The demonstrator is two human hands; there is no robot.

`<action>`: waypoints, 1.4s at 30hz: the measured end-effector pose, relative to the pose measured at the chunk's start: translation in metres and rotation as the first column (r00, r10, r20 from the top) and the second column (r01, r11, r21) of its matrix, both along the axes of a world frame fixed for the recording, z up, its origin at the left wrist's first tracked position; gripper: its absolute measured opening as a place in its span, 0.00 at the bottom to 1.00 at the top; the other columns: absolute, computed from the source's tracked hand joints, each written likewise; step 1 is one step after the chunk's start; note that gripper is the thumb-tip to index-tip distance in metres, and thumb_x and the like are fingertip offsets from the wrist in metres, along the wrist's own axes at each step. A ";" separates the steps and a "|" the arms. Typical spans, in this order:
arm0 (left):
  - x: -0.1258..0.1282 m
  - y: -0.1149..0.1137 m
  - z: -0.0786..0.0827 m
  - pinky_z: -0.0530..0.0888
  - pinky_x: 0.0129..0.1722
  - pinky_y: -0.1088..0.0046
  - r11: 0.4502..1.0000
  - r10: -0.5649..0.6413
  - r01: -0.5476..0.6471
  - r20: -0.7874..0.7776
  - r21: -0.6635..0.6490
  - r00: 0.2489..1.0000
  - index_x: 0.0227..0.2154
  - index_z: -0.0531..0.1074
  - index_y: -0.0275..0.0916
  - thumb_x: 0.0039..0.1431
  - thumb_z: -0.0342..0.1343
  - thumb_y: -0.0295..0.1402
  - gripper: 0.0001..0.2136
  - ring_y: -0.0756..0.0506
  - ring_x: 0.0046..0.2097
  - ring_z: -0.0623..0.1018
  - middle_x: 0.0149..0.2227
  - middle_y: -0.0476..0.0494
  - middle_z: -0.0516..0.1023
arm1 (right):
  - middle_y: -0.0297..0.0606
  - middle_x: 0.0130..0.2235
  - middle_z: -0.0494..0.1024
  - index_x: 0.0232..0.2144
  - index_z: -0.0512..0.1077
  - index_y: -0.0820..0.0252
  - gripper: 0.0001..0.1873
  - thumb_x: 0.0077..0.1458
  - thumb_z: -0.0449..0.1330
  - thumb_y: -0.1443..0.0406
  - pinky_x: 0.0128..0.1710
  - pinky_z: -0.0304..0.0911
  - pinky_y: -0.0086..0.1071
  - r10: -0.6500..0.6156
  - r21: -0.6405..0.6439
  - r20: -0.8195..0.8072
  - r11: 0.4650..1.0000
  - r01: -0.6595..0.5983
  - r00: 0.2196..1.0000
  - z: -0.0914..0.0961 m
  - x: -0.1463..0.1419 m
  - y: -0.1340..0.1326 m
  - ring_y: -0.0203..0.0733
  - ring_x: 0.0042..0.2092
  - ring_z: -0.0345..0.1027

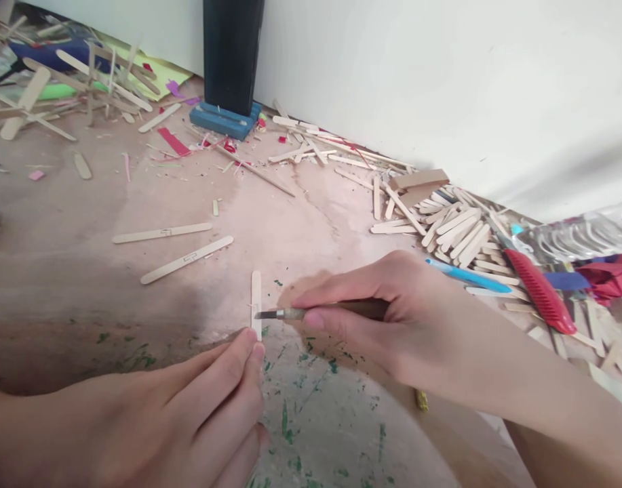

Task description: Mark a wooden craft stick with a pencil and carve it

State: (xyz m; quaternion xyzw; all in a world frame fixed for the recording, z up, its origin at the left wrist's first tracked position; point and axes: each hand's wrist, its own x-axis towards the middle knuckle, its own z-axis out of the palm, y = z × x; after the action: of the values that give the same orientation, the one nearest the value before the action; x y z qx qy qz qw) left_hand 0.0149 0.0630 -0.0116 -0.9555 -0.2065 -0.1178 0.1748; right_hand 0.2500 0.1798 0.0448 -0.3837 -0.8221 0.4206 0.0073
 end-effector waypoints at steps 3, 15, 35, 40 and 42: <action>0.000 0.001 0.000 0.85 0.40 0.67 1.000 -0.008 0.007 0.010 0.019 1.000 0.42 0.81 0.43 0.62 0.57 0.26 0.11 0.40 0.44 0.85 0.42 0.44 0.87 | 0.29 0.51 0.87 0.48 0.86 0.41 0.11 0.63 0.69 0.56 0.32 0.78 0.33 0.004 -0.006 -0.015 1.000 -0.004 1.000 0.000 0.000 -0.001 0.48 0.44 0.84; -0.002 -0.005 -0.001 0.85 0.43 0.66 1.000 0.017 -0.017 0.011 -0.005 1.000 0.43 0.81 0.41 0.61 0.57 0.27 0.11 0.39 0.45 0.84 0.43 0.41 0.86 | 0.28 0.47 0.88 0.48 0.86 0.37 0.12 0.62 0.71 0.56 0.44 0.81 0.34 -0.096 0.019 -0.136 0.995 0.100 0.986 -0.005 -0.004 0.000 0.47 0.47 0.84; 0.000 0.000 0.000 0.85 0.41 0.66 1.000 -0.006 0.007 -0.026 0.017 1.000 0.44 0.81 0.44 0.63 0.54 0.26 0.13 0.40 0.45 0.85 0.42 0.44 0.86 | 0.31 0.52 0.87 0.50 0.85 0.40 0.14 0.62 0.70 0.57 0.27 0.75 0.31 -0.037 -0.084 -0.029 0.996 0.035 0.999 -0.002 0.007 0.001 0.50 0.46 0.84; 0.000 0.001 0.001 0.85 0.39 0.68 1.000 -0.005 0.005 0.004 0.006 1.000 0.41 0.83 0.43 0.62 0.56 0.26 0.12 0.40 0.44 0.85 0.42 0.43 0.86 | 0.30 0.52 0.87 0.51 0.85 0.39 0.15 0.61 0.71 0.58 0.37 0.81 0.35 0.030 0.046 -0.053 0.999 -0.028 0.998 0.000 0.004 0.002 0.52 0.48 0.84; -0.001 0.000 0.001 0.85 0.41 0.67 1.000 0.003 -0.003 -0.003 0.000 1.000 0.42 0.83 0.43 0.62 0.55 0.27 0.12 0.40 0.45 0.85 0.43 0.42 0.86 | 0.30 0.52 0.87 0.50 0.85 0.38 0.15 0.61 0.71 0.57 0.38 0.81 0.35 0.053 0.085 -0.076 0.995 -0.047 0.996 0.000 0.003 0.002 0.51 0.48 0.84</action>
State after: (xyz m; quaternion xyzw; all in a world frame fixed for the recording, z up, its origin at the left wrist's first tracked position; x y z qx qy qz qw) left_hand 0.0139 0.0630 -0.0108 -0.9553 -0.2077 -0.1163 0.1754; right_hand 0.2533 0.1823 0.0443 -0.3458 -0.8472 0.4008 0.0447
